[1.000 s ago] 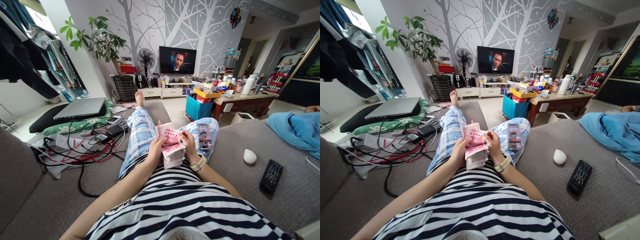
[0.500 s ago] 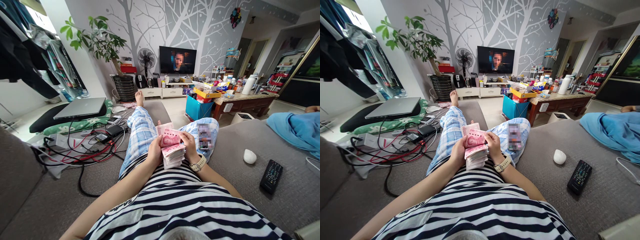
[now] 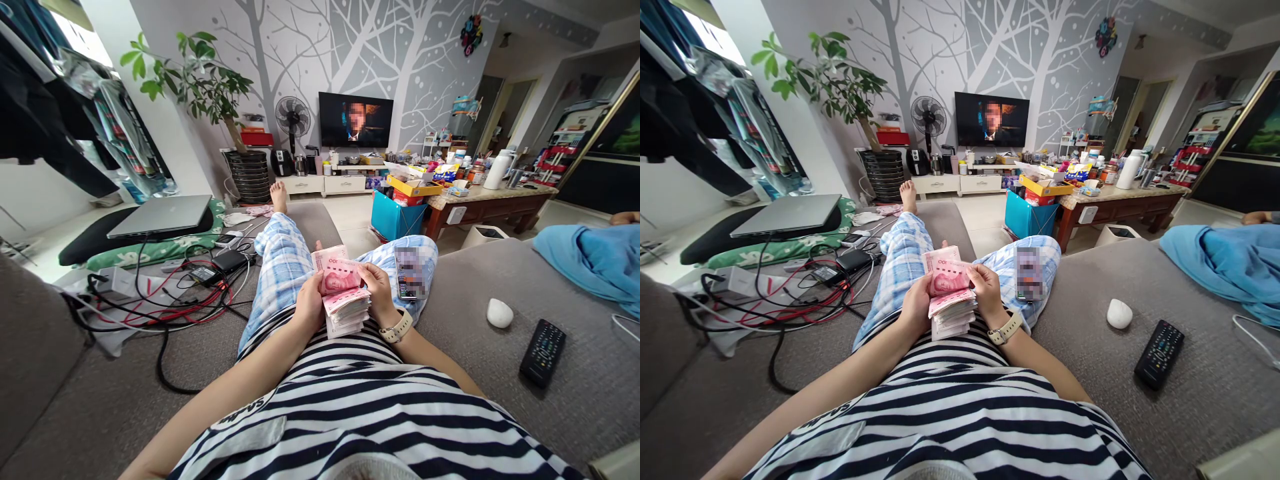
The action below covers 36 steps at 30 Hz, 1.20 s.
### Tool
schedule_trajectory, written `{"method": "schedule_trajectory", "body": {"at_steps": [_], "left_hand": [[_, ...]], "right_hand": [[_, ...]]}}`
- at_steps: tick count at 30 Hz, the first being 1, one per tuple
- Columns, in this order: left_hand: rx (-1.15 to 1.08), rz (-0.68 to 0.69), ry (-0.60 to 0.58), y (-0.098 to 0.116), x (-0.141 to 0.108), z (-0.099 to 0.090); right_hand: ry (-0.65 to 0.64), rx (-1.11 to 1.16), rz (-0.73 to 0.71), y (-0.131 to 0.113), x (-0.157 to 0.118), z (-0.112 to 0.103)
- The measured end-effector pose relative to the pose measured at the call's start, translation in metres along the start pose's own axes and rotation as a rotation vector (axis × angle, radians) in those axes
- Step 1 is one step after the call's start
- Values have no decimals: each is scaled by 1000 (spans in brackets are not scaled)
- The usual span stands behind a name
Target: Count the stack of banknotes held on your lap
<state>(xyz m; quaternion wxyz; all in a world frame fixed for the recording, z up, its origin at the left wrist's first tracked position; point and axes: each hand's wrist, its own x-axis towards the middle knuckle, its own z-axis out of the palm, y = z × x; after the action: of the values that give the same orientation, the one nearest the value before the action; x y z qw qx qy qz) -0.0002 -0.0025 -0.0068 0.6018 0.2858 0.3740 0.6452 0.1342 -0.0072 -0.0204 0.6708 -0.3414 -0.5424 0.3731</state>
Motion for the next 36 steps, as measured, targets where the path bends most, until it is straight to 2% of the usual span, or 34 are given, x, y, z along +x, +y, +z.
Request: {"method": "schedule_trajectory", "body": {"at_steps": [23,28,31,36], "left_hand": [[84,24,-18,4,-3,-1],[85,51,-100,-3,4,-5],[83,67,-33,-9,10,-10],[81,68,-53,-13,12,-12]], "right_hand": [[1,-22,-4,-2,-1,1],[-9,8,4,-1,-1,1],[-33,32,41,2,-1,2],[-37,44,22,3,-1,2]]}}
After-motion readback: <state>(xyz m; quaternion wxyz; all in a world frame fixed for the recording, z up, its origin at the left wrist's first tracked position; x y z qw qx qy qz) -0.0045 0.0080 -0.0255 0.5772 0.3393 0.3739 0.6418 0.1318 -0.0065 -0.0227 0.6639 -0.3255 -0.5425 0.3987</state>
